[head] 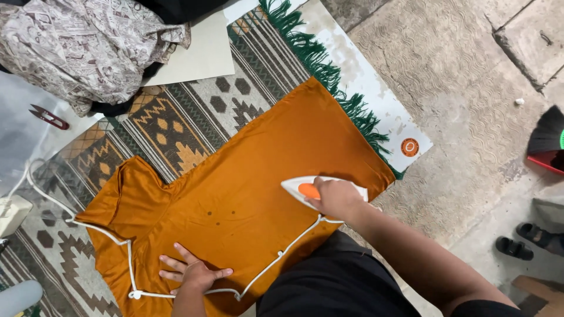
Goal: The person irons an orange shirt laid flat on a patterned mat, using a handheld iron and a spray bottle. After ironing, the person folds the shirt neatly on the mat.
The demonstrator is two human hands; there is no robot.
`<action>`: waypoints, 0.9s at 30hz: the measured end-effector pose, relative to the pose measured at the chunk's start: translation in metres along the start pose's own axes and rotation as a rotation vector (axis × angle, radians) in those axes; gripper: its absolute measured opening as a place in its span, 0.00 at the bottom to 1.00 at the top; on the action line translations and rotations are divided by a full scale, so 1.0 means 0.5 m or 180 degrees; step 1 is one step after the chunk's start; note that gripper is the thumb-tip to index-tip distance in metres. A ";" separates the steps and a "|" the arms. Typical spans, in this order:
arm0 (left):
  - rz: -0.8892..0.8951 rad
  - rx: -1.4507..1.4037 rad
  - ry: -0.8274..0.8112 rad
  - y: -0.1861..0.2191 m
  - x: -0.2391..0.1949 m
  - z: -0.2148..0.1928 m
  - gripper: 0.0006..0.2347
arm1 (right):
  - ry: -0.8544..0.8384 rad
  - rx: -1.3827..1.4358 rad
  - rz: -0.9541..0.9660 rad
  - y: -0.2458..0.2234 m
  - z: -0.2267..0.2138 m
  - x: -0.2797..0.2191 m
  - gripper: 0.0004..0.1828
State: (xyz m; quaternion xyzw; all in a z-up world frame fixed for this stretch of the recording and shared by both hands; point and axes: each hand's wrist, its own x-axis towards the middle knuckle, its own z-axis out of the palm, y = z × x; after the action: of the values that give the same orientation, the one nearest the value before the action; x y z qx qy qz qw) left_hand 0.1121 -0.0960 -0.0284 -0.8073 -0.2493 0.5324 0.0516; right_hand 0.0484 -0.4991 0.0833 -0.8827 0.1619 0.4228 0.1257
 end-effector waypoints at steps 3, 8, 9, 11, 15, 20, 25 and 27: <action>-0.0037 0.0087 -0.0047 0.000 0.002 0.000 0.79 | -0.0028 -0.0009 0.0003 0.007 0.055 0.035 0.33; 0.0046 -0.0106 -0.0091 0.005 -0.033 -0.015 0.78 | 0.0545 0.1271 0.1055 0.096 -0.051 0.039 0.30; 0.0110 -0.0199 -0.0143 0.002 -0.046 -0.024 0.77 | 0.0908 0.1735 0.1361 0.124 -0.055 0.058 0.29; 0.0111 -0.0299 -0.0196 -0.002 -0.091 -0.043 0.75 | 0.1074 0.1767 0.1488 0.157 -0.059 0.088 0.31; 0.0311 -0.0493 -0.0232 -0.021 -0.104 -0.052 0.73 | 0.1521 0.0938 0.0961 0.087 -0.047 0.093 0.32; 0.0582 -0.0566 0.0068 -0.066 -0.130 -0.040 0.70 | -0.0014 -0.0216 -0.0341 -0.181 0.018 0.017 0.42; 0.1470 -0.0324 0.1864 -0.177 -0.073 0.161 0.68 | -0.0417 -0.1113 -0.1099 -0.364 0.089 -0.022 0.31; 0.1784 -0.0024 0.1577 -0.216 -0.066 0.220 0.71 | -0.0264 -0.1075 -0.0998 -0.395 0.100 -0.002 0.30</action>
State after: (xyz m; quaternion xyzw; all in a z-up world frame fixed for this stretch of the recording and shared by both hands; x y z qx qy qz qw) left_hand -0.0332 -0.0369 -0.0103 -0.9487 -0.0006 0.3135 -0.0404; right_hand 0.0901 -0.3000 0.0703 -0.8875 -0.0554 0.4551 0.0469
